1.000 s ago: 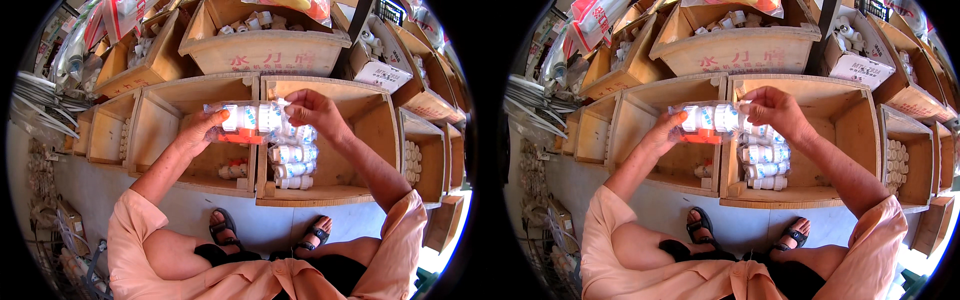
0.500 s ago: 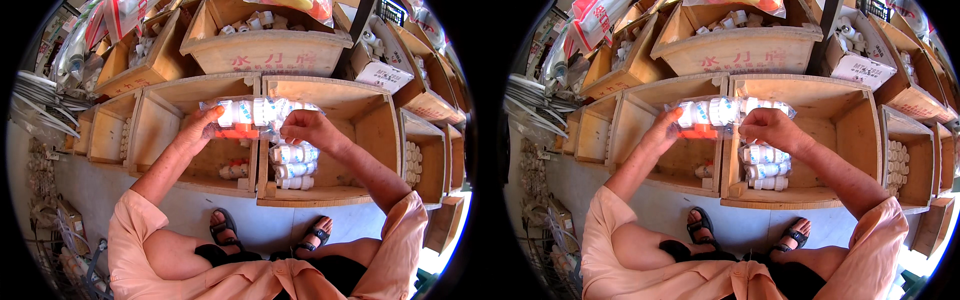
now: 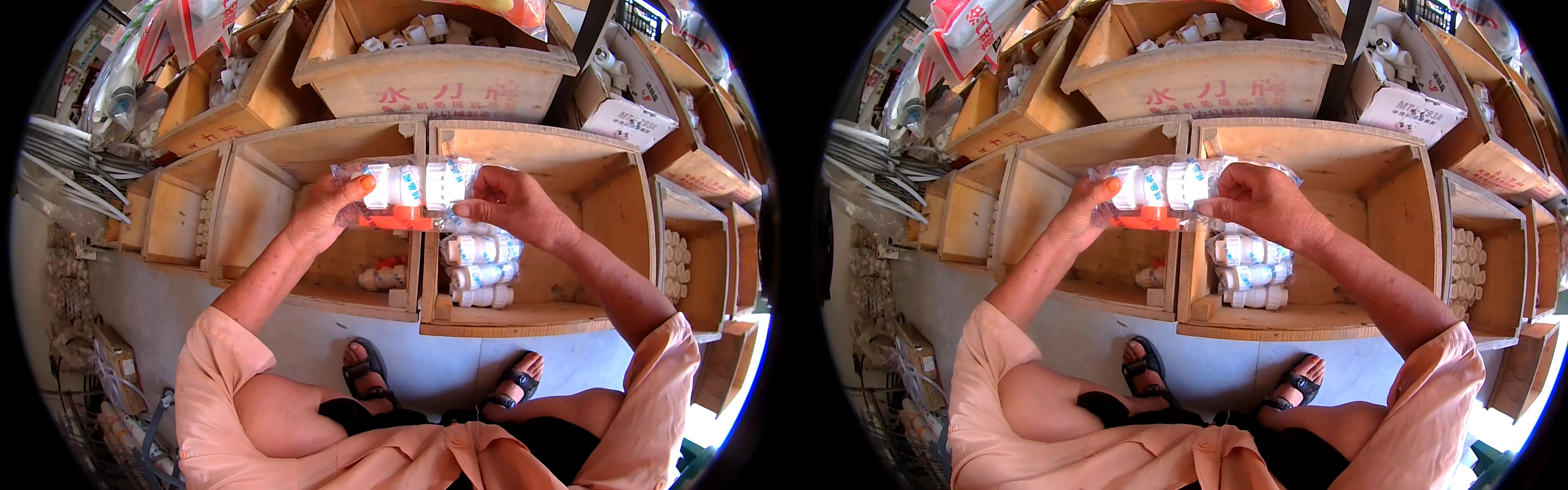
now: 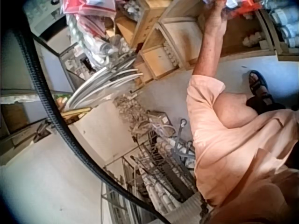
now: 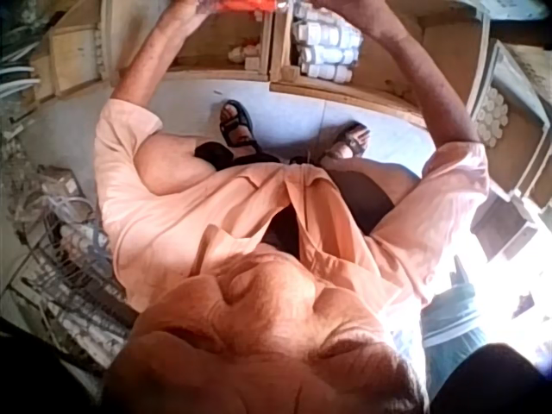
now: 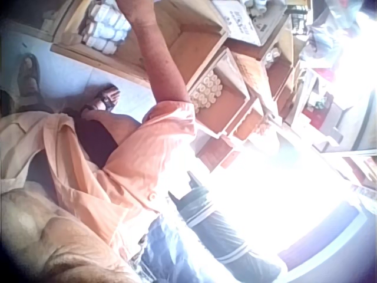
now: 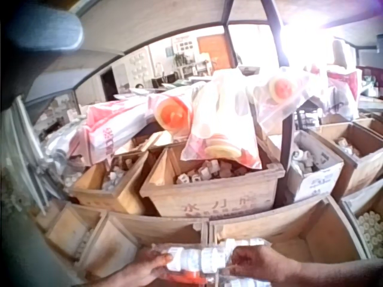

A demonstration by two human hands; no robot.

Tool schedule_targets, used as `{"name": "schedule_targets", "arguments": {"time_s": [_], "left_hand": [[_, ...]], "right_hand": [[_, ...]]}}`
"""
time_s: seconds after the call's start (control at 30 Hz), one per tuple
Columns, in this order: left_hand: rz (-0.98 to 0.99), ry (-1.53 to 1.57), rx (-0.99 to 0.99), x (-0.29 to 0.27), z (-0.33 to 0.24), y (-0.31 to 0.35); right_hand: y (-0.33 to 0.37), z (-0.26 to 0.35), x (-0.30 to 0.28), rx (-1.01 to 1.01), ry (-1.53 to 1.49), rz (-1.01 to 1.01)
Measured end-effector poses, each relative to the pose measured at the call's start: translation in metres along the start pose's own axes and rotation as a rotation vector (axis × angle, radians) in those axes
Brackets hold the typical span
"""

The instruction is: The person organizes white plastic plumbing fittings with red handles inside a wooden crate. They pick up individual fittings, place them into clear plastic bags, and stack the packaged fittings neatly within the crate compartments.

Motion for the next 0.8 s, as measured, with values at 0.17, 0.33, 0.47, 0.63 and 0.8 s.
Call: {"name": "schedule_targets", "arguments": {"time_s": [0.17,0.33,0.47,0.63,0.8], "left_hand": [[0.015,0.025,-0.023,-0.009,0.006,-0.001],[0.051,0.08,-0.053,0.002,0.0,0.004],[0.075,0.089,-0.073,0.0,0.002,0.003],[0.03,0.07,-0.111,-0.009,0.008,0.002],[0.069,0.077,-0.108,0.0,0.005,0.002]], "right_hand": [[-0.005,-0.017,0.002,-0.122,-0.244,0.09],[-0.005,-0.012,-0.001,-0.111,-0.447,0.143],[-0.003,-0.006,-0.002,-0.007,-0.522,0.155],[-0.004,-0.009,0.0,-0.065,-0.456,0.106],[-0.007,-0.014,-0.003,-0.043,-0.359,0.04]]}}
Point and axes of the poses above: each hand's wrist, its own y-axis away from the middle knuckle, its own x-axis out of the palm, z = x × y, the point moved 1 cm from there along -y, towards the middle knuckle, and after that the axes turned 2 degrees about -z, right-handed, at the moved point
